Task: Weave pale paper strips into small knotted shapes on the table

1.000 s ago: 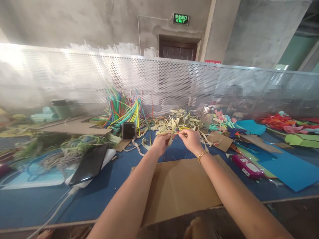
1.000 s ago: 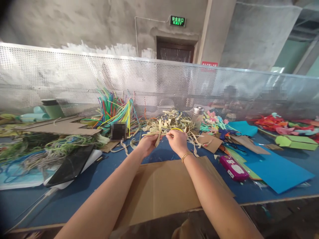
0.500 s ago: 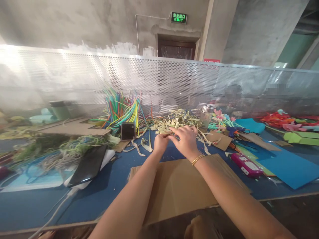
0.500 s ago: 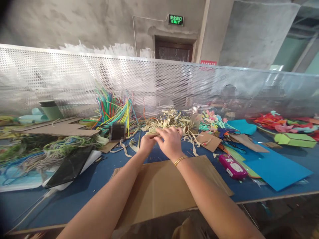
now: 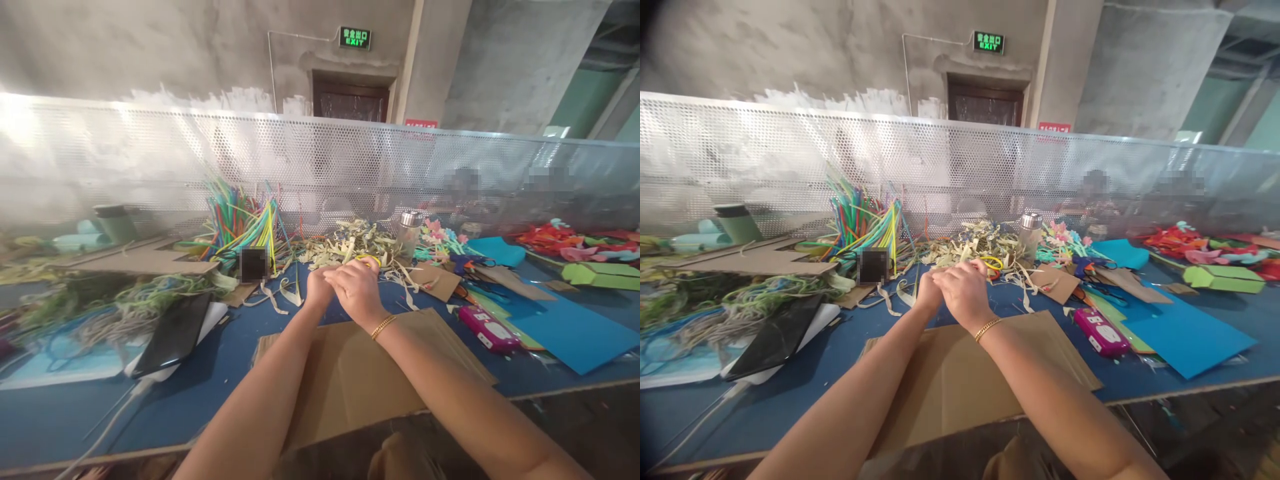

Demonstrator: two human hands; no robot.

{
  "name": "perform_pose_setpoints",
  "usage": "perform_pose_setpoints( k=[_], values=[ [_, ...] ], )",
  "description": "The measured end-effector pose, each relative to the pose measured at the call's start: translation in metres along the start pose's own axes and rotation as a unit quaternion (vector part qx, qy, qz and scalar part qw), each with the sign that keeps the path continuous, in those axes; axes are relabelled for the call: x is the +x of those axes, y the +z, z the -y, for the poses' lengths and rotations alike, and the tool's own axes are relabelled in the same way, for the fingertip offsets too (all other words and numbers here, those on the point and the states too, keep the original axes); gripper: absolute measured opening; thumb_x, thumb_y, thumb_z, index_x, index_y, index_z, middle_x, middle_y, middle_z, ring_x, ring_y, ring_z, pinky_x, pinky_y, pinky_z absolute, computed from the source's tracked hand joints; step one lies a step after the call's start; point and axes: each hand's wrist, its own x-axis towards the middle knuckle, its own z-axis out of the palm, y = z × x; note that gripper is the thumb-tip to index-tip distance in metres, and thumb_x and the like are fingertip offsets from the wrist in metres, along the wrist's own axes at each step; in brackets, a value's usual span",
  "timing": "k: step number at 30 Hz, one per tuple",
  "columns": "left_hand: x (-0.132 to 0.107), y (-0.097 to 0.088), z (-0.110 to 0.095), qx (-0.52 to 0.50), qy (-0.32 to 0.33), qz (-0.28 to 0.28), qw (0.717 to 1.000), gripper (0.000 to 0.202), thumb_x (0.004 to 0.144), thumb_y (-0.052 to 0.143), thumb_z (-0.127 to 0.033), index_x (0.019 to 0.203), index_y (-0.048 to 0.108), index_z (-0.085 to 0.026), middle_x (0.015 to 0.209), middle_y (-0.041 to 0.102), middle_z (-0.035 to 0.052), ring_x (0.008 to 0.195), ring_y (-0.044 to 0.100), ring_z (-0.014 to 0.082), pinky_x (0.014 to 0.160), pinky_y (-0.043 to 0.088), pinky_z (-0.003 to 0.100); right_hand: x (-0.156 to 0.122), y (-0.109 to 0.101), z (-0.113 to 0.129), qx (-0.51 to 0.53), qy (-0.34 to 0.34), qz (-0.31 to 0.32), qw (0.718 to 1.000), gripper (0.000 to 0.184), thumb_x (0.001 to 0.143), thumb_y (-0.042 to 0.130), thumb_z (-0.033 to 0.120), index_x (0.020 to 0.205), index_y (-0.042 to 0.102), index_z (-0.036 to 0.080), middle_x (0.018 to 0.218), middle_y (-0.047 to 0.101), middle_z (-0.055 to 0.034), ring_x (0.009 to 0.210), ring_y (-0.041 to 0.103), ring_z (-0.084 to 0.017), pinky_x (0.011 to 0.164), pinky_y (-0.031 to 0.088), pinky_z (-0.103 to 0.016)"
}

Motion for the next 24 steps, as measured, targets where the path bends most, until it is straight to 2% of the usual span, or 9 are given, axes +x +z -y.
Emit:
perform_pose_setpoints(
  k=[2, 4, 7, 10, 15, 18, 24],
  values=[
    [0.003, 0.001, 0.006, -0.070, -0.014, -0.012, 0.997, 0.011, 0.065, 0.067, -0.020, 0.074, 0.069, -0.016, 0.075, 0.066, 0.0025, 0.072, 0.058, 0.0142, 0.067, 0.044, 0.025, 0.001, -0.001, -0.005, 0.009, 0.048, -0.051, 0.998, 0.024, 0.092, 0.046, 0.040, 0.100, 0.064, 0.026, 0.086, 0.068, -0.0029, 0.082, 0.057, -0.018, 0.090, 0.027, -0.037],
    [0.006, 0.003, 0.009, -0.165, -0.043, -0.013, 0.985, 0.018, 0.063, 0.071, -0.021, 0.081, 0.070, -0.016, 0.079, 0.068, 0.0034, 0.074, 0.060, 0.0138, 0.070, 0.046, 0.025, 0.001, -0.001, -0.012, -0.006, 0.085, -0.064, 0.994, 0.029, 0.092, 0.045, 0.043, 0.092, 0.065, 0.021, 0.078, 0.067, -0.0045, 0.074, 0.058, -0.017, 0.085, 0.031, -0.035],
    [0.009, 0.004, 0.007, -0.239, -0.076, 0.004, 0.968, 0.024, 0.059, 0.076, -0.018, 0.082, 0.070, -0.016, 0.087, 0.070, 0.0056, 0.080, 0.063, 0.0146, 0.075, 0.047, 0.026, -0.002, 0.005, -0.023, -0.057, 0.095, 0.000, 0.994, 0.037, 0.092, 0.044, 0.044, 0.071, 0.062, 0.020, 0.065, 0.065, -0.0054, 0.066, 0.058, -0.018, 0.074, 0.034, -0.032],
    [0.009, 0.004, 0.004, -0.278, -0.104, 0.015, 0.955, 0.025, 0.060, 0.076, -0.015, 0.084, 0.070, -0.015, 0.090, 0.070, 0.0067, 0.077, 0.063, 0.0139, 0.074, 0.048, 0.026, -0.006, 0.015, -0.027, -0.090, 0.119, 0.063, 0.987, 0.037, 0.088, 0.049, 0.048, 0.066, 0.062, 0.021, 0.064, 0.066, -0.0071, 0.064, 0.059, -0.020, 0.065, 0.033, -0.031],
    [0.007, 0.003, -0.001, -0.286, -0.133, 0.027, 0.949, 0.023, 0.063, 0.075, -0.015, 0.085, 0.070, -0.013, 0.080, 0.070, 0.0056, 0.071, 0.062, 0.0132, 0.068, 0.049, 0.024, -0.008, 0.024, -0.027, -0.044, 0.173, 0.082, 0.981, 0.029, 0.088, 0.050, 0.045, 0.077, 0.064, 0.022, 0.070, 0.068, -0.0058, 0.063, 0.059, -0.018, 0.055, 0.028, -0.028],
    [0.006, 0.004, -0.003, -0.275, -0.140, 0.036, 0.950, 0.021, 0.063, 0.076, -0.016, 0.084, 0.070, -0.012, 0.073, 0.069, 0.0049, 0.067, 0.062, 0.0125, 0.065, 0.048, 0.023, -0.007, 0.025, -0.030, -0.018, 0.196, 0.083, 0.977, 0.029, 0.088, 0.050, 0.044, 0.076, 0.063, 0.021, 0.066, 0.066, -0.0040, 0.063, 0.057, -0.017, 0.054, 0.027, -0.026],
    [0.004, 0.005, -0.003, -0.271, -0.167, 0.012, 0.948, 0.015, 0.064, 0.074, -0.013, 0.078, 0.070, -0.013, 0.076, 0.071, 0.0056, 0.065, 0.063, 0.0116, 0.061, 0.047, 0.020, -0.005, 0.024, -0.024, -0.006, 0.175, 0.109, 0.979, 0.027, 0.090, 0.045, 0.027, 0.067, 0.056, 0.018, 0.064, 0.062, -0.0021, 0.060, 0.050, -0.012, 0.055, 0.023, -0.025]
  ],
)
